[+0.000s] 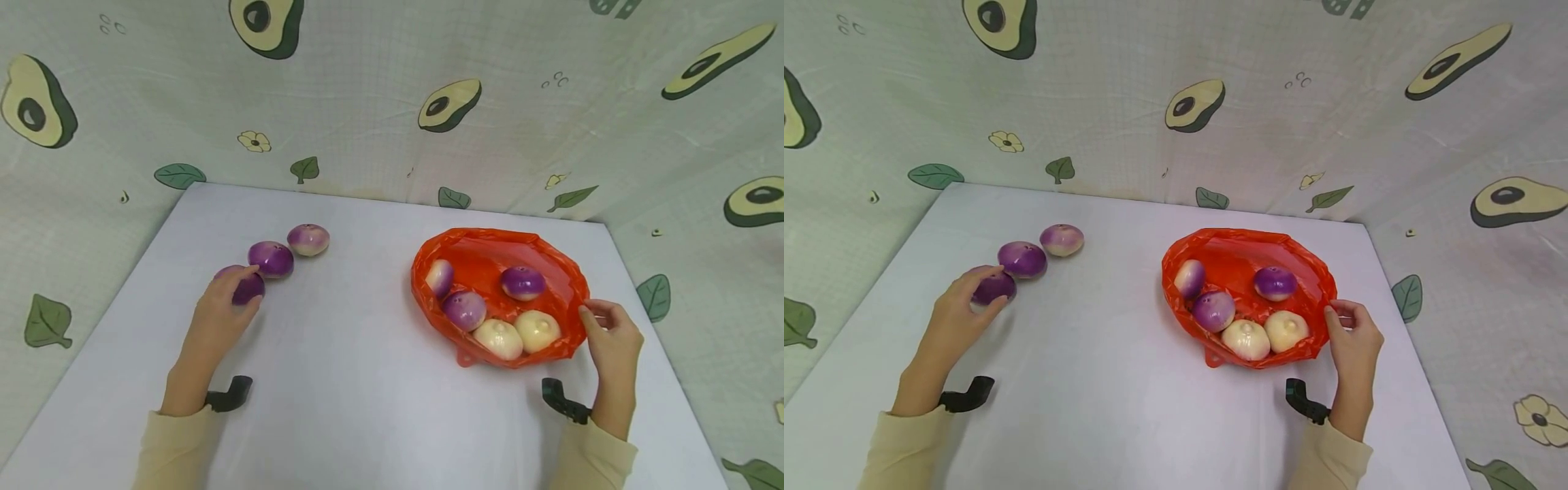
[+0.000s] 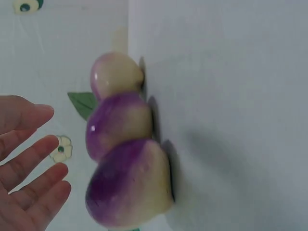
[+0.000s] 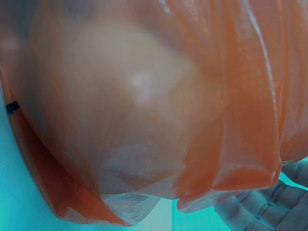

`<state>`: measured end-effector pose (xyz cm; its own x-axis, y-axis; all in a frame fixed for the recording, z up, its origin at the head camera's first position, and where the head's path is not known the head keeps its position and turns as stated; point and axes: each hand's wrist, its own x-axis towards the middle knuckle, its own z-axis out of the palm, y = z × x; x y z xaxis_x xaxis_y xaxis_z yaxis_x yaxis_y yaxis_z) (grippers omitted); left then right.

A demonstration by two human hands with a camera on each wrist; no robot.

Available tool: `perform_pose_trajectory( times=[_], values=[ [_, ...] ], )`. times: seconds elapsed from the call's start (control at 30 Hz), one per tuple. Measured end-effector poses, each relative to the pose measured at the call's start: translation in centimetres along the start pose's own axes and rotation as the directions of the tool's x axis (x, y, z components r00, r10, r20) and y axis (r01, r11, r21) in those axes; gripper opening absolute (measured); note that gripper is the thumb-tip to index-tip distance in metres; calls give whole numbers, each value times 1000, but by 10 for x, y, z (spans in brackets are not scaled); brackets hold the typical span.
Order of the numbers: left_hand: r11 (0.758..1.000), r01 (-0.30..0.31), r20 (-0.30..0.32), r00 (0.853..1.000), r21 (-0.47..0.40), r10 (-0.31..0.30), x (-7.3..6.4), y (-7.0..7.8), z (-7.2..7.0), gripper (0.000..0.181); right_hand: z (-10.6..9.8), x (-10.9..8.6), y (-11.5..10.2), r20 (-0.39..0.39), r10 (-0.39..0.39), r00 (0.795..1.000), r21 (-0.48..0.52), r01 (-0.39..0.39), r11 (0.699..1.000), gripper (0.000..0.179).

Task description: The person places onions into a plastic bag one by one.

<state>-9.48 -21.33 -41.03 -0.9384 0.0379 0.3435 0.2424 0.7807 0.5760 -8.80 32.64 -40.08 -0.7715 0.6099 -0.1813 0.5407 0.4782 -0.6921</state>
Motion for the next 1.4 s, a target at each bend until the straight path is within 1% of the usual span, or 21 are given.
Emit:
perform_pose_trajectory(
  times=[0.1,0.2,0.3,0.37,0.43,0.5,0.53,0.57,0.67,0.8,0.9,0.97,1.1,1.17,1.23,1.33,1.4],
  values=[
    [1000,-10,-19,1000,7,10,1,-9,-4,45,0,0,0,-1,1,1000,-3,-1,1000,51],
    [999,2,-1,1000,32,-2,2,-16,-8,45,0,0,0,0,4,1000,-2,-4,1000,51],
    [996,45,65,997,72,-50,3,-22,-12,49,0,0,1,2,6,1000,1,-6,1000,51],
    [991,78,127,988,107,-92,3,-26,-14,53,0,0,1,2,5,1000,3,-5,1000,51],
    [984,109,183,974,138,-134,4,-30,-14,58,0,0,0,1,2,1000,1,-2,1000,51],
    [980,128,224,961,153,-161,3,-33,-14,61,0,-1,0,1,-5,1000,-2,5,1000,51],
    [978,140,233,957,157,-175,3,-35,-13,62,0,-1,-1,2,-7,1000,-4,7,1000,51],
    [976,150,237,954,159,-185,2,-36,-12,63,0,-1,-1,3,-8,1000,-6,8,1000,51],
    [974,177,225,952,142,-206,1,-38,-10,64,0,-2,-2,8,-8,1000,-5,8,1000,51],
    [974,191,187,959,119,-211,0,-37,-9,64,0,-2,-2,11,-5,1000,-2,6,1000,50],
    [973,200,175,960,119,-218,1,-36,-9,62,1,-3,-3,12,-6,1000,-4,6,1000,50],
    [968,218,183,954,123,-238,3,-34,-8,61,1,-3,-3,10,-7,1000,-5,7,1000,50],
    [954,267,250,922,137,-295,7,-30,-7,63,1,-3,-4,4,-10,1000,-8,10,1000,50],
    [949,280,274,911,145,-310,9,-27,-6,64,1,-3,-4,3,-12,1000,-8,12,1000,50],
    [947,279,276,909,157,-313,11,-24,-5,64,1,-3,-4,4,-12,1000,-5,12,1000,50],
    [948,270,260,915,170,-307,12,-20,-5,63,0,-3,-3,6,-12,1000,-3,12,1000,50],
    [947,266,256,917,177,-305,13,-20,-4,62,0,-3,-3,7,-13,1000,-3,13,1000,50]
  ],
)
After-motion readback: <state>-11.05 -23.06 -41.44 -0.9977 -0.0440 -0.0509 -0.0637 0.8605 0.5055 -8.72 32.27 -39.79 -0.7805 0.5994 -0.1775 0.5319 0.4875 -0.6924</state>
